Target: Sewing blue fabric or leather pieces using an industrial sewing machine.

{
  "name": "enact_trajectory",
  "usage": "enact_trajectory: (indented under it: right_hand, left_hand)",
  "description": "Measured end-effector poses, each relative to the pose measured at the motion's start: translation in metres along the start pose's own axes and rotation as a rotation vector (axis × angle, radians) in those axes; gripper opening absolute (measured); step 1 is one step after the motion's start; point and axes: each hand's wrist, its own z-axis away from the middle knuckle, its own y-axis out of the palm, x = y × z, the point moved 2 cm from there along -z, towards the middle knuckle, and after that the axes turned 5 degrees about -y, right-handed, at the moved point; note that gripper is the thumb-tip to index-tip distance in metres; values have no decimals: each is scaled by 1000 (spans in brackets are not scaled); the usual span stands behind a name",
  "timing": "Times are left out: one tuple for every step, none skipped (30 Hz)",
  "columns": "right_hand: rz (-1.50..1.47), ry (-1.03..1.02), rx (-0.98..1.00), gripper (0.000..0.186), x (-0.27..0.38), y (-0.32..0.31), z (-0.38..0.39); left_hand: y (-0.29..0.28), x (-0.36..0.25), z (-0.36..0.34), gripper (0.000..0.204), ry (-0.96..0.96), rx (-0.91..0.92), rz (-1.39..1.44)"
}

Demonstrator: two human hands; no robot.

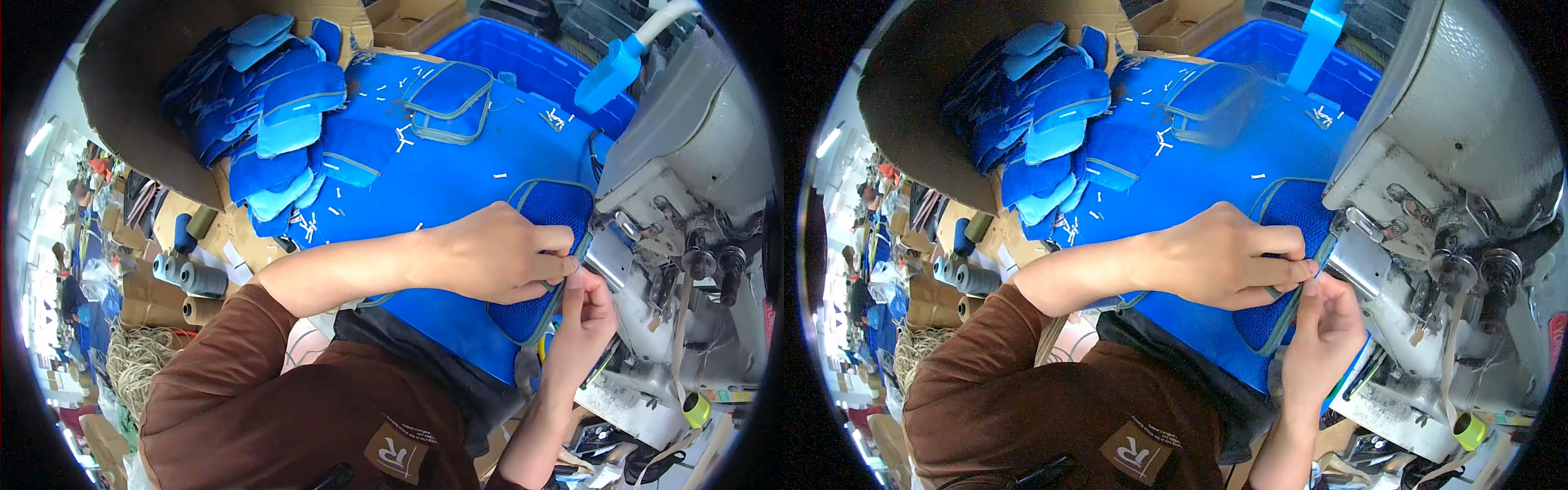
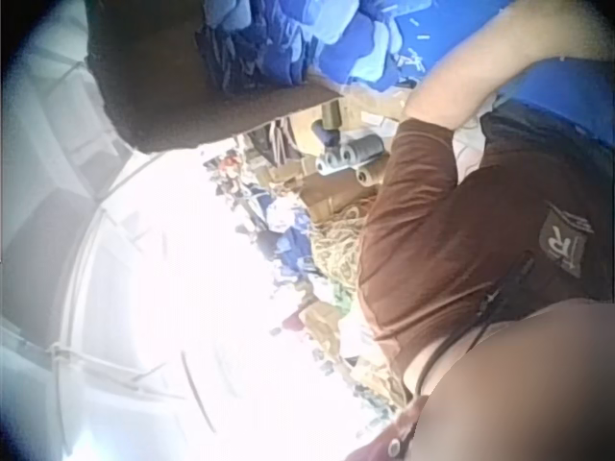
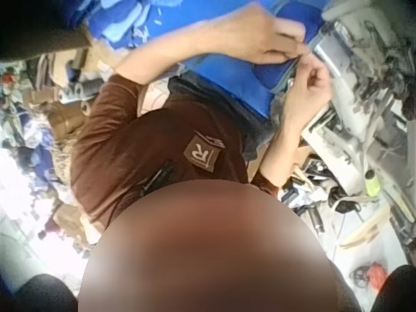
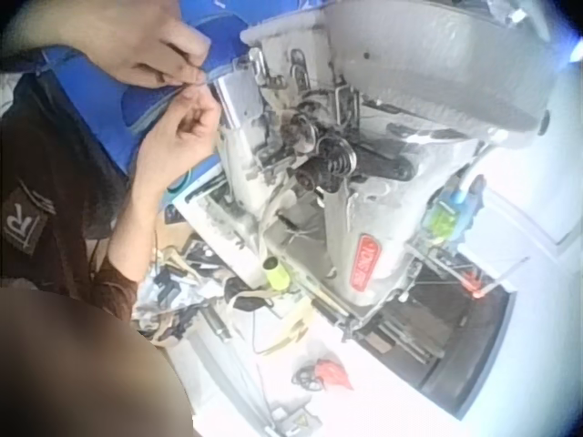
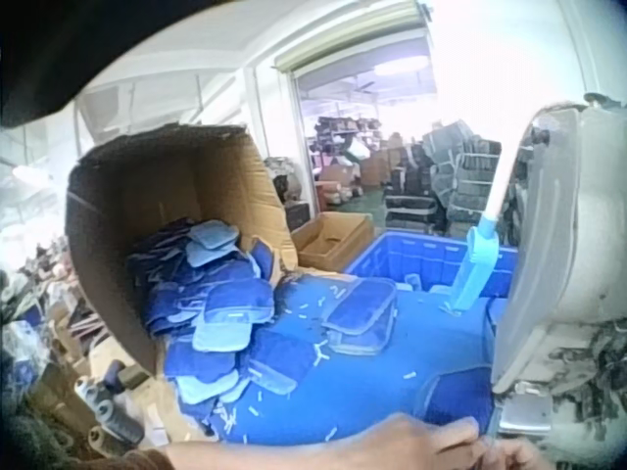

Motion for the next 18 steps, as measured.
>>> enact_trajectory:
  right_hand:
    - [-42, 4, -5, 10, 1, 3, 3]
    - [-84, 8, -12, 11, 1, 5, 6]
    - [-106, 0, -5, 15, -2, 7, 8]
    - [-105, -2, -9, 15, -2, 6, 11]
    - [-117, 15, -7, 15, -2, 6, 14]
    - [-128, 31, -6, 15, -2, 6, 16]
    - [-185, -11, -27, 15, -9, 9, 17]
    - [-182, -13, -31, 15, -9, 8, 17]
    - [-173, -4, -22, 15, -9, 7, 18]
    - [-164, 4, -13, 15, -9, 7, 18]
    - [-190, 12, -19, 14, -8, 8, 17]
    - [-186, 12, -19, 14, -7, 8, 15]
    - [-197, 21, -25, 14, -6, 8, 13]
    - [-209, 29, -30, 14, -5, 9, 12]
    - [-208, 27, -28, 14, -5, 10, 12]
    - [-221, 17, -39, 14, -5, 11, 12]
    - [-235, 8, -50, 14, -5, 12, 12]
    - [-236, 9, -49, 14, -5, 13, 11]
  left_hand:
    - [-2, -2, -1, 31, -1, 28, -19]
    - [-4, -4, -2, 25, 0, 56, -38]
    - [-5, -6, -2, 25, 3, 56, -37]
    - [-6, -7, -1, 25, 0, 45, -58]
    - [-6, -8, -1, 26, 0, 34, -76]
    - [-5, -9, -1, 26, 6, 35, -72]
    - [-4, -8, 0, 33, 13, 21, -102]
    - [-3, -8, 1, 41, 18, 5, -133]
    - [-3, -8, 0, 41, 22, 4, -131]
    - [-3, -7, 0, 41, 23, 0, -132]
    - [-3, -8, 0, 40, 20, -4, -132]
    - [-3, -7, -1, 40, 20, -7, -130]
    - [-3, -7, -3, 39, 20, -13, -130]
    - [-4, -6, -4, 38, 20, -18, -132]
    - [-3, -5, -5, 38, 19, -21, -134]
    - [-2, -5, -5, 37, 15, -24, -121]
    - [-1, -5, -6, 35, 10, -24, -107]
    - [-1, -3, -7, 35, 8, -23, -108]
